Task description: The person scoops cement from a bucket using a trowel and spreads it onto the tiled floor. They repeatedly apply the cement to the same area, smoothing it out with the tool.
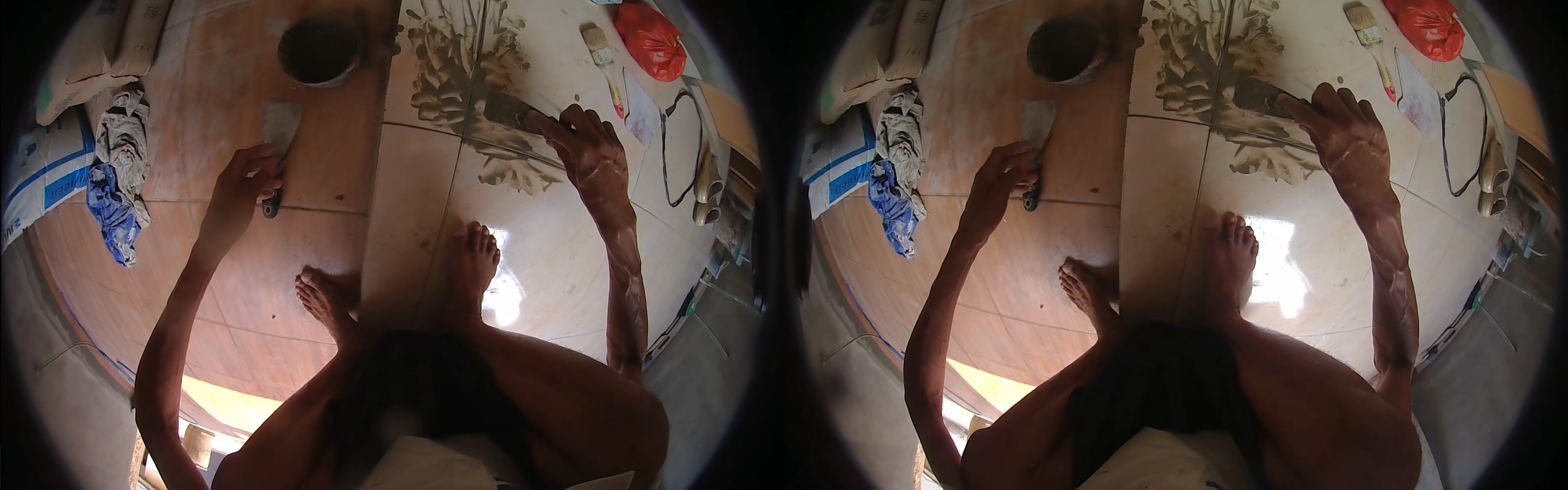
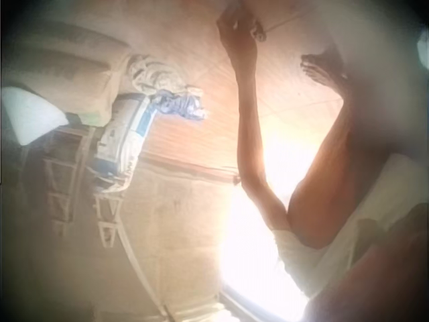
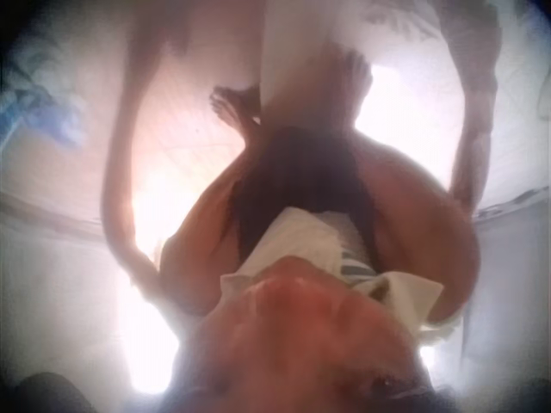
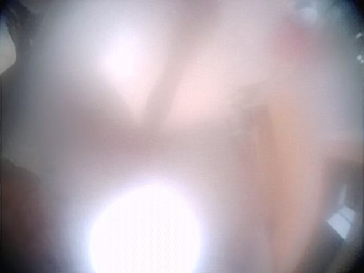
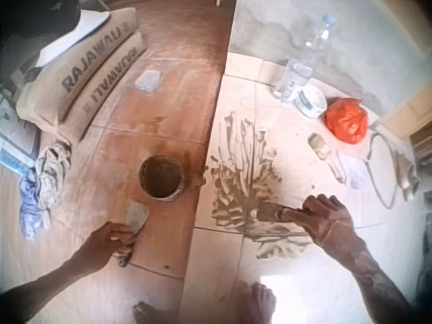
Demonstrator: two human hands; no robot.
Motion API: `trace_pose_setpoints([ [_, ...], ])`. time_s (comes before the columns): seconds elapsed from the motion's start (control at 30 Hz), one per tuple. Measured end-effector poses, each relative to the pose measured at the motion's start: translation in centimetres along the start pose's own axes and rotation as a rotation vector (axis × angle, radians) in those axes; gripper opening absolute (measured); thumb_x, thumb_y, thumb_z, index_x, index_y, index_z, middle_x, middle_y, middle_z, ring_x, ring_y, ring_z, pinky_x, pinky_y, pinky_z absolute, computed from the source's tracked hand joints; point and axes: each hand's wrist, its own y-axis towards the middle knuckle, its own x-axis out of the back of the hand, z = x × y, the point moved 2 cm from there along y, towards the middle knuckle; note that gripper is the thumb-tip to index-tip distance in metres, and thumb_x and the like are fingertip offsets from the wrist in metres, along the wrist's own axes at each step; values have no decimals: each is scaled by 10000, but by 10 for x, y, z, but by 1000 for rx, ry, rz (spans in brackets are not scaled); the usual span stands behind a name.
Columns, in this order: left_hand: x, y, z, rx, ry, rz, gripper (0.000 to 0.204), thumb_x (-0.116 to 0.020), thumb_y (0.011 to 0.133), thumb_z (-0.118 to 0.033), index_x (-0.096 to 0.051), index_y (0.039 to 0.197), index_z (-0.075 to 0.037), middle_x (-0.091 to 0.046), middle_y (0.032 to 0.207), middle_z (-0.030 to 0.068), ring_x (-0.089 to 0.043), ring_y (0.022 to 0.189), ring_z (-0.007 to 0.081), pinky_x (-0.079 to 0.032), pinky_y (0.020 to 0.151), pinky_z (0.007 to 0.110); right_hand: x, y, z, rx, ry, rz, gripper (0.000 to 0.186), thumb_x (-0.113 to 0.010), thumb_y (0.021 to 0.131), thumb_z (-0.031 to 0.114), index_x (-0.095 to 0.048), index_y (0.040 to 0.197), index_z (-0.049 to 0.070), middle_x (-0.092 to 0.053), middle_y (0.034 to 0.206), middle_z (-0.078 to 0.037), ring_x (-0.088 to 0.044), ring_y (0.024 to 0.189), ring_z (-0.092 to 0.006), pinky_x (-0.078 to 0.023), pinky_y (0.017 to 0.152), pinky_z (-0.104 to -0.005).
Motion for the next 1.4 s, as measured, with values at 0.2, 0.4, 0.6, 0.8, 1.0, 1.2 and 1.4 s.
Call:
trace_pose_setpoints([
  [0.2,5,3,6,-12,7,23,468,-597,1127,-255,-541,1552,-68,-675,1415,115,-734,1124,201,-581,997,379,6,19,-1,-5,-20,-44,360,-765,922,146,-795,1256,276,-601,960,9,-644,941,-192,-542,862,-368],
  [0.4,-1,5,-2,0,22,36,476,-599,1105,-228,-543,1548,-62,-665,1435,121,-732,1126,208,-577,990,372,-3,34,-2,72,-8,-39,343,-768,938,186,-791,1267,281,-610,967,34,-642,961,-169,-539,869,-354],
  [0.6,-4,3,-4,-22,36,42,484,-602,1104,-240,-540,1546,-52,-665,1441,127,-732,1133,213,-574,989,370,-3,39,-12,79,-4,-35,339,-737,951,169,-783,1272,269,-617,971,30,-646,963,-171,-552,873,-342],
  [0.8,-1,4,2,-43,38,74,502,-602,1108,-260,-525,1555,-46,-665,1444,138,-733,1150,221,-573,993,376,8,40,-14,41,12,-9,336,-776,929,167,-809,1253,250,-641,981,18,-659,978,-190,-567,917,-352],
  [1.0,1,7,8,-17,57,67,525,-611,1109,-291,-513,1562,-45,-666,1441,139,-738,1142,224,-575,989,376,5,32,-1,44,35,14,339,-765,929,132,-813,1248,236,-636,959,12,-653,954,-207,-536,885,-364],
  [1.2,-2,2,1,-28,62,57,537,-611,1104,-306,-511,1567,-54,-664,1437,136,-735,1156,224,-575,998,383,10,12,4,-42,57,37,352,-772,897,100,-819,1224,220,-629,957,-1,-660,956,-191,-525,903,-367],
  [1.4,3,1,9,-24,46,60,522,-613,1106,-292,-516,1563,-60,-663,1433,139,-738,1147,226,-577,1002,383,19,14,13,-31,39,38,414,-737,910,91,-803,1283,259,-620,969,-2,-660,987,-184,-546,877,-387],
])
